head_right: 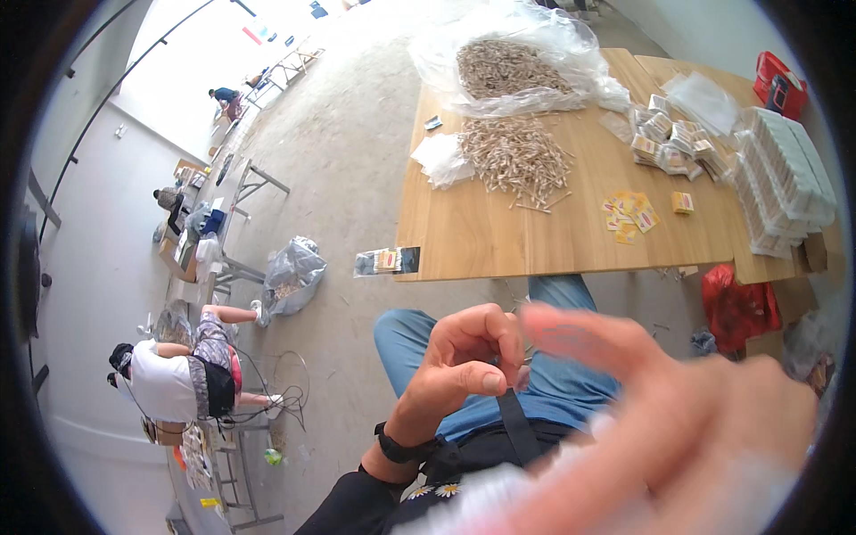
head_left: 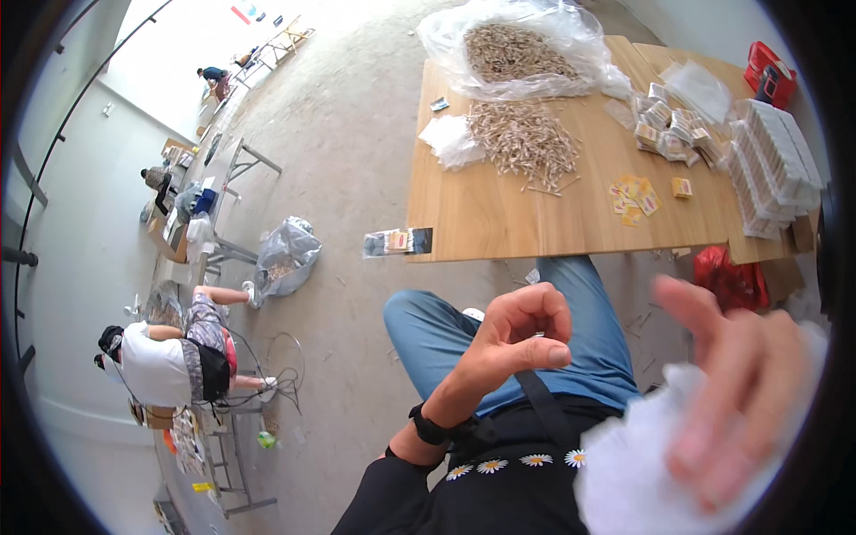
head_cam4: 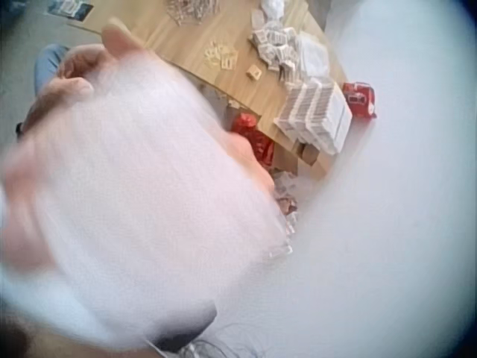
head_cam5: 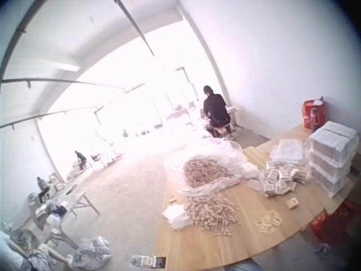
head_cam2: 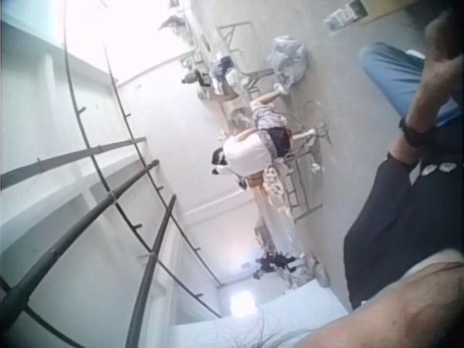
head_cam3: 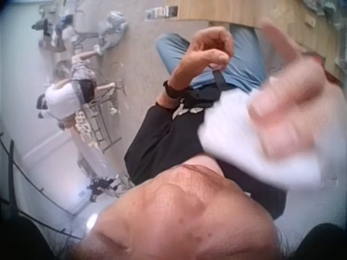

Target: Organizing and packing small wooden sticks into packaging sleeves at a workshop table.

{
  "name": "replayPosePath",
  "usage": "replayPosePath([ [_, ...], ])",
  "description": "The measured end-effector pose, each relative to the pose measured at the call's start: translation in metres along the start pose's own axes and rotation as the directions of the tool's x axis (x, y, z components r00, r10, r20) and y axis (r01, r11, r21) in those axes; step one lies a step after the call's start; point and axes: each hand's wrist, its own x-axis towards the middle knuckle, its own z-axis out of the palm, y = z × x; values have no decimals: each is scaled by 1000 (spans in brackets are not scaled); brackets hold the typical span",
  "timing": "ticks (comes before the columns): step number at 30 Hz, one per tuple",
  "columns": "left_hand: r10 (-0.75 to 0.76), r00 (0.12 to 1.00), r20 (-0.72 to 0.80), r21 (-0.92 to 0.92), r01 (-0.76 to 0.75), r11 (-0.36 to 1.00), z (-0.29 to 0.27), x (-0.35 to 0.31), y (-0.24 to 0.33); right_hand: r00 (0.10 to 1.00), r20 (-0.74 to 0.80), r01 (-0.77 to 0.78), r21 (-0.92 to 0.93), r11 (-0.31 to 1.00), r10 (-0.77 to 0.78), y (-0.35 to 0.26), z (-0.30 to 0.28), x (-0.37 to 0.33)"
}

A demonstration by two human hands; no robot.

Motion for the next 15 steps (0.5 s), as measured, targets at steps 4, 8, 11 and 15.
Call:
replayPosePath([
  [4, 113, 992, 54, -121, -105, 987, -40, -4, -5, 981, -61, -192, -219, 957, 183, 12, 53, 36],
  [8, 121, 992, -29, -25, -122, 992, -36, -13, 6, 954, -62, -299, -250, 921, 293, -7, 36, 15],
  [11, 82, 996, -25, -22, -83, 996, -33, -5, 4, 940, -70, -339, -291, 895, 333, 0, 49, 38],
  [15, 87, 996, -25, -39, -88, 995, -29, -8, 2, 917, -65, -393, -308, 867, 393, -43, 32, -13],
])
